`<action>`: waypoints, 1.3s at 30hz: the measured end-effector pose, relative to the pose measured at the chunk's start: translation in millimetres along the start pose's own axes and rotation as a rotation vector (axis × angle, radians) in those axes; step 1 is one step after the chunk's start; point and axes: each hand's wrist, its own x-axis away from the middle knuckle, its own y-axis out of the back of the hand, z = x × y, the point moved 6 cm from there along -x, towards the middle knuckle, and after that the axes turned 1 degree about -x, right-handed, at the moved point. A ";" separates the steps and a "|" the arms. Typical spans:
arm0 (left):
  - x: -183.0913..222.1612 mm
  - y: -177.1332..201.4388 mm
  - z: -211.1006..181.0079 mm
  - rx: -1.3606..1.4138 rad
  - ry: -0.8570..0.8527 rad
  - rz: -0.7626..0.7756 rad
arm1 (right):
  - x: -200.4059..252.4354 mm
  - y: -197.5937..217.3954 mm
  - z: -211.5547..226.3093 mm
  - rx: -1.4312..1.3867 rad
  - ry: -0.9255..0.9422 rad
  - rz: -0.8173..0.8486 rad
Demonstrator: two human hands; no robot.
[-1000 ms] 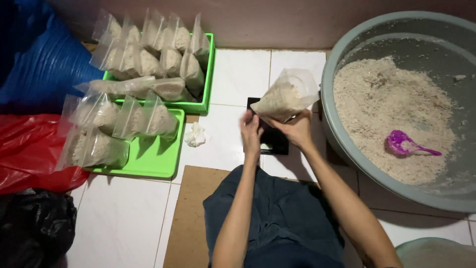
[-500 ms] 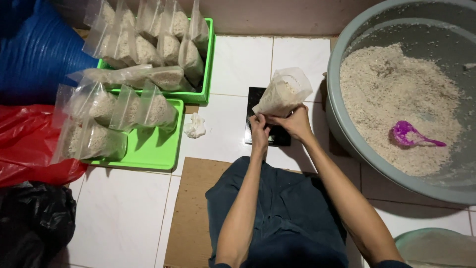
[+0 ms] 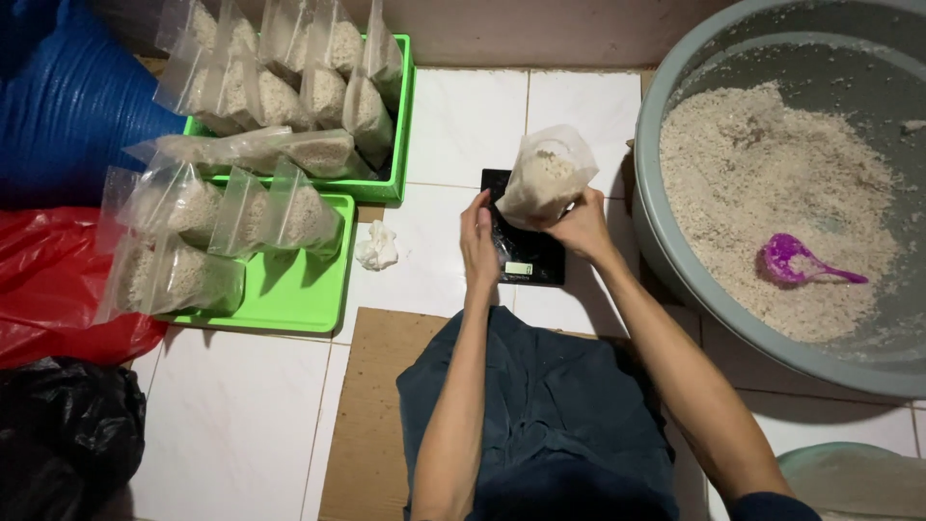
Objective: The person scoops a grain mixture into plastic bags, weighs each bag on a digital scale, and folds the tops of the bags.
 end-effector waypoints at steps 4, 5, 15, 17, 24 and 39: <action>-1.3 -13.4 18.2 0.006 -0.057 0.091 | 6.0 -8.8 -15.6 -0.006 -0.012 0.017; -1.0 -13.2 21.8 0.010 -0.039 0.094 | 7.0 -10.5 -18.5 -0.008 -0.022 0.026; -1.6 -16.0 46.6 -0.028 0.001 0.135 | 15.8 -15.0 -2.7 0.008 -0.067 0.094; -3.8 -16.8 55.7 -0.033 -0.003 0.144 | 18.4 -14.8 0.8 0.021 -0.073 0.111; -3.3 -16.3 58.1 -0.016 -0.012 0.138 | 23.9 -13.9 23.6 0.116 -0.112 0.162; -2.0 -9.4 57.1 0.058 0.051 0.040 | 39.1 1.7 -34.4 -0.081 -0.262 0.000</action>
